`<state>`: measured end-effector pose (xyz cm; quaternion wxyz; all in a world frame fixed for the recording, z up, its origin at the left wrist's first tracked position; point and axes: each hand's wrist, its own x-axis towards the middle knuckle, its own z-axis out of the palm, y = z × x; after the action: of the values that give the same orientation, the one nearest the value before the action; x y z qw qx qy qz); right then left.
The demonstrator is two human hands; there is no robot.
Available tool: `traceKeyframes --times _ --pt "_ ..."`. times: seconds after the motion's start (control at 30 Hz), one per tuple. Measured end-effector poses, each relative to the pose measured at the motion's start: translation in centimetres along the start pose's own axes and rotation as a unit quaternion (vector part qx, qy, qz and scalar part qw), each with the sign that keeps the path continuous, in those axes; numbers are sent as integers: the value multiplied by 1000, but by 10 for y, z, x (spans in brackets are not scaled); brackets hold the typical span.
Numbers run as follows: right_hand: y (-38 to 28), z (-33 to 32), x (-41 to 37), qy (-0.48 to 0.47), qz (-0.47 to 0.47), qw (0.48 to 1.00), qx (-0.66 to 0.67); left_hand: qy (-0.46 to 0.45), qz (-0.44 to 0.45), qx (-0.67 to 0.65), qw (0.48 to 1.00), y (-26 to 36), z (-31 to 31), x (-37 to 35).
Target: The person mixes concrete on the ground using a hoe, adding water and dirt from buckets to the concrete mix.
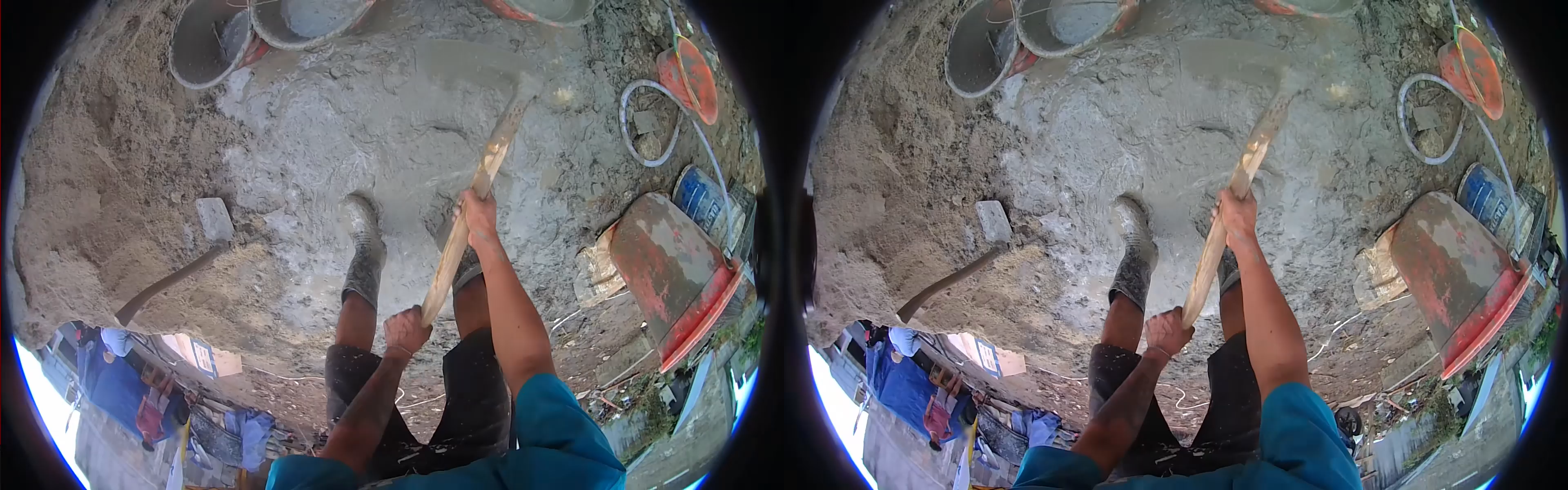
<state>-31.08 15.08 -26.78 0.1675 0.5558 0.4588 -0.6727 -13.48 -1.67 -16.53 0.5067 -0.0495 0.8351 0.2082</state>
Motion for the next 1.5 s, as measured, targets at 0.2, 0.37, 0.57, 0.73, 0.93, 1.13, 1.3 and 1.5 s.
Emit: traceKeyframes --times 0.2,0.37,0.57,0.73,0.93,1.13,1.3,1.5 --pt "-5 4 39 32 55 997 51 -6 69 117 991 1 -75 22" --pt "14 -29 -36 22 48 998 23 -86 52 33 994 9 -47 -44" --pt "-124 -57 -1 188 -185 872 -413 -160 192 -137 959 117 -70 14" --pt "-200 -63 90 167 -126 885 -417 -166 167 -242 941 173 -142 35" --pt "-154 -7 65 151 -102 953 -242 -96 145 -165 971 115 -176 12" --pt "-63 29 -6 97 25 985 -138 -85 67 -100 989 68 -201 -66" --pt "4 46 -9 2 141 983 -116 -80 -28 -157 984 91 -208 -109" --pt "-42 39 9 -56 217 957 -182 -9 65 -235 970 150 -231 -105"
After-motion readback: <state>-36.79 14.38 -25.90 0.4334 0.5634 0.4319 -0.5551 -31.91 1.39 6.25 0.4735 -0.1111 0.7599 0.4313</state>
